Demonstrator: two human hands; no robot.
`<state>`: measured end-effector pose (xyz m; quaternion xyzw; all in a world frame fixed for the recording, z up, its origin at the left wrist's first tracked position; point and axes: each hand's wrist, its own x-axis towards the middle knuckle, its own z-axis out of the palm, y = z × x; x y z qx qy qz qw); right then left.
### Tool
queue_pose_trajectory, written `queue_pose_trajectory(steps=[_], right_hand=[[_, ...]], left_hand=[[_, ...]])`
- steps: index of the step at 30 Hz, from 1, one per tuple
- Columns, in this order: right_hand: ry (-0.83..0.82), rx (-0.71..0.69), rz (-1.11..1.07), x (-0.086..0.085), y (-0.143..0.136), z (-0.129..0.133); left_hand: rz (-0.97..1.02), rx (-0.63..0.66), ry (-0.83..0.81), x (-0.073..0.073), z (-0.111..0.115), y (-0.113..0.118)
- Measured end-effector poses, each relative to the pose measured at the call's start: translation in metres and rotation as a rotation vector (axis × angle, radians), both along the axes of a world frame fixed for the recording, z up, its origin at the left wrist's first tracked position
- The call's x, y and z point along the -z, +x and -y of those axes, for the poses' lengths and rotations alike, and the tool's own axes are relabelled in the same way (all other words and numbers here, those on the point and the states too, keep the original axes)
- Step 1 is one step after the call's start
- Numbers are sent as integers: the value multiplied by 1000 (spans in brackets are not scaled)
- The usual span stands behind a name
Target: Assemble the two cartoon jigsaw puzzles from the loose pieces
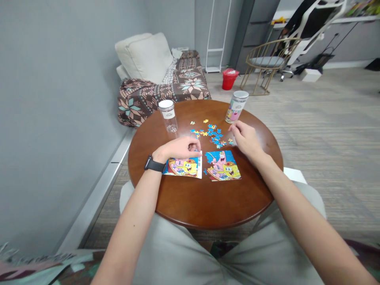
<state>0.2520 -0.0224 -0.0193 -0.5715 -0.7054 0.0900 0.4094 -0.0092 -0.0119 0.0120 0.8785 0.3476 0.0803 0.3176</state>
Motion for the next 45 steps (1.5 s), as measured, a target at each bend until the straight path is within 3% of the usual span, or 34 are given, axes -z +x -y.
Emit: queue_pose_trajectory(steps=[3,6,13,23,40,45], right_hand=[[-71,20,120,8,4,-3],[-101,-81,225,14,3,-2],[-128,-177,364,13,5,2],[-121,-225,303,16,7,-2],[-115,-279,191,6,-2,4],[-90,-414,114,1,-9,9]], left_hand=[[-15,-51,49,-1,-1,-3],[-55,-62,25,1,-3,-6],[-98,-42,-13,6,-8,-9],[-91,-32,-9,6,-9,-10],[-69,-49,-49,5,-8,-9],[-71,-42,-40,6,-9,-9]])
